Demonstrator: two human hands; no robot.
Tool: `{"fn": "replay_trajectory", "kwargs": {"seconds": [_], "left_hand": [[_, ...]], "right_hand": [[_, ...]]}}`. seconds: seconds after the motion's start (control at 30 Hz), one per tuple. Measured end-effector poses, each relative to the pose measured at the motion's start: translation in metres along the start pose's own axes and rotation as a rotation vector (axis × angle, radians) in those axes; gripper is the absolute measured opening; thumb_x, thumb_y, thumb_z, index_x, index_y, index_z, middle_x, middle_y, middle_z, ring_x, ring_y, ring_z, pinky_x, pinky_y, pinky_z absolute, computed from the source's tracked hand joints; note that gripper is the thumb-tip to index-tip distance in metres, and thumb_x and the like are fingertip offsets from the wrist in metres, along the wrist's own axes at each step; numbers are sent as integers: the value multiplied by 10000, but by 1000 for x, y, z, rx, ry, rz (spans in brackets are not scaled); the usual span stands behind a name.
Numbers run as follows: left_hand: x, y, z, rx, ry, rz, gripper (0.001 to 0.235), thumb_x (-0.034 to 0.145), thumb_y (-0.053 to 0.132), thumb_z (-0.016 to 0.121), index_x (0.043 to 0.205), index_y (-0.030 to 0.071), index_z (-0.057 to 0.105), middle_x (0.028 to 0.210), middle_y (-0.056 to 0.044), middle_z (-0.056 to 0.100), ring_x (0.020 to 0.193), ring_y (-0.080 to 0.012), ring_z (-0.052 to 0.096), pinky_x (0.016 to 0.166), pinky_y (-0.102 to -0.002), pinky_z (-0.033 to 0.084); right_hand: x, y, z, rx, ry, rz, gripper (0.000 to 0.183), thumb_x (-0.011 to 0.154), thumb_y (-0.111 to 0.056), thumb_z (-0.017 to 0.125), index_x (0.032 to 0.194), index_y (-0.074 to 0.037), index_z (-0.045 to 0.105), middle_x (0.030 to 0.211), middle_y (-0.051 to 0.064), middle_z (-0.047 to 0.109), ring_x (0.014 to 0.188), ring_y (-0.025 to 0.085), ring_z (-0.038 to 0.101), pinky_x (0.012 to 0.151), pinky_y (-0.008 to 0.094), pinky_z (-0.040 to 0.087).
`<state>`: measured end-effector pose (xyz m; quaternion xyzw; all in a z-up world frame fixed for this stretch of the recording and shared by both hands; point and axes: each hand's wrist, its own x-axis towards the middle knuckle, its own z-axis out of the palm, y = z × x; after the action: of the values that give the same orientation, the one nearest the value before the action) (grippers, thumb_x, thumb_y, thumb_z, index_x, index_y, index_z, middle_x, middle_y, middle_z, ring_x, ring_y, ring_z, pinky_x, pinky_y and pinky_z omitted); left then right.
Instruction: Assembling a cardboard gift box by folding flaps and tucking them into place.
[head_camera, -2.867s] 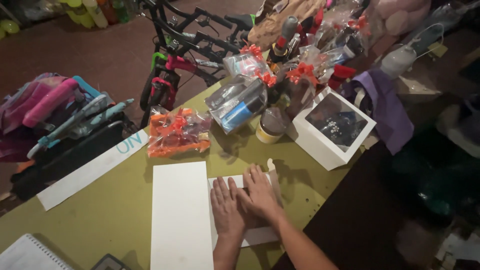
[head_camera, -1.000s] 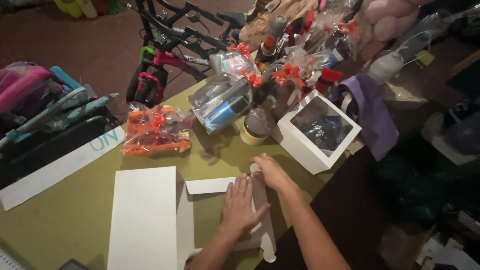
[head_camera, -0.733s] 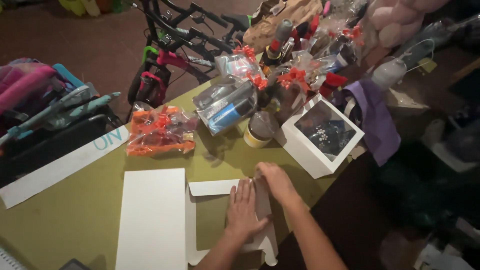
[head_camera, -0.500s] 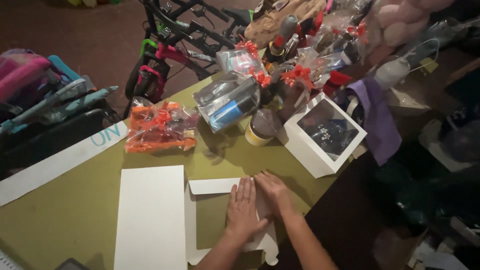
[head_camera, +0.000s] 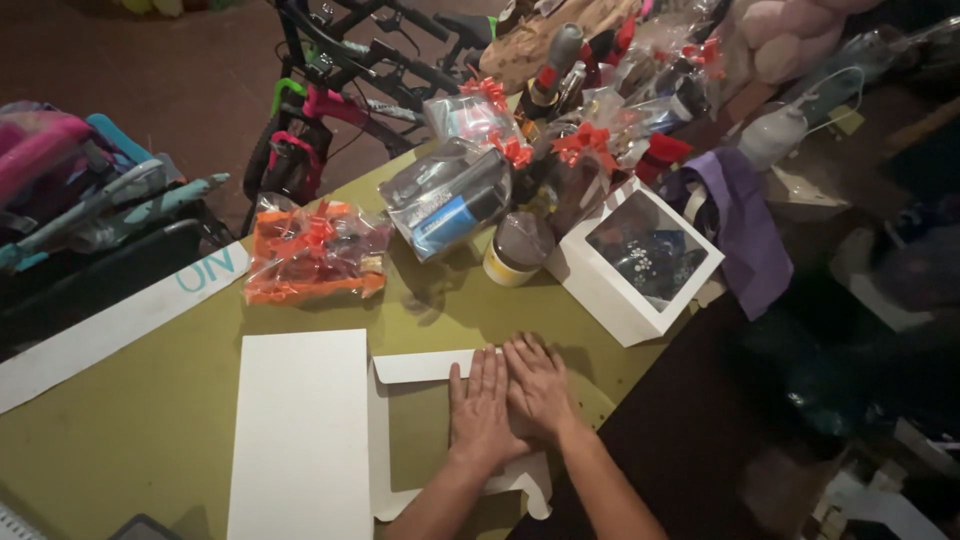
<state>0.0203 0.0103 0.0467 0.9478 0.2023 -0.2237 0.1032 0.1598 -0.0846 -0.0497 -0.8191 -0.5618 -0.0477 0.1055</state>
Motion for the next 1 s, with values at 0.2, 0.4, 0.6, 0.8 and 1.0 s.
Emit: {"fn": "replay_trajectory", "kwargs": {"seconds": [0.2,0.4,0.6,0.8,1.0], "left_hand": [[5,2,8,14,33,5,1235,788,756,477,1632,66,-103,1709,-183,-205,1566,-347,-207,1189,-654,-156],[-1,3,4,-25,43,-7,1435,657,959,445,1620,73,-145,1716,-122,-221,1566,-298,-221,1201,-632,-161],[-4,3,-4,10,3,-11,1223,805,726,477,1624,85,-168,1712,-147,-241,1563,-317,-241,1192,-628,-180],[3,6,8,80,61,-24,1237,786,732,510,1632,73,-108,1714,-167,-198,1565,-340,-210,1187,-658,-152],[-15,10,-16,8,20,-28,1279,774,900,372,1629,84,-116,1717,-136,-202,1570,-311,-198,1209,-624,-145]], "right_hand": [[-27,-8,-10,137,23,-31,641,938,-316,410,1543,-109,463,1615,99,432,1523,282,347,1229,550,183],[6,-21,-35,26,-267,151,621,1036,-466,242,1602,-219,301,1685,-18,269,1566,156,164,1245,500,94],[-21,-8,-2,-25,-62,10,653,1028,-482,308,1616,-197,303,1686,6,295,1557,196,248,1233,499,173],[-7,-11,-13,2,-54,43,605,1036,-411,343,1598,-189,330,1670,-19,329,1562,161,227,1259,469,141],[0,-17,-23,-28,-339,174,673,1032,-558,177,1626,-246,231,1697,-16,221,1569,177,155,1231,518,135]]}}
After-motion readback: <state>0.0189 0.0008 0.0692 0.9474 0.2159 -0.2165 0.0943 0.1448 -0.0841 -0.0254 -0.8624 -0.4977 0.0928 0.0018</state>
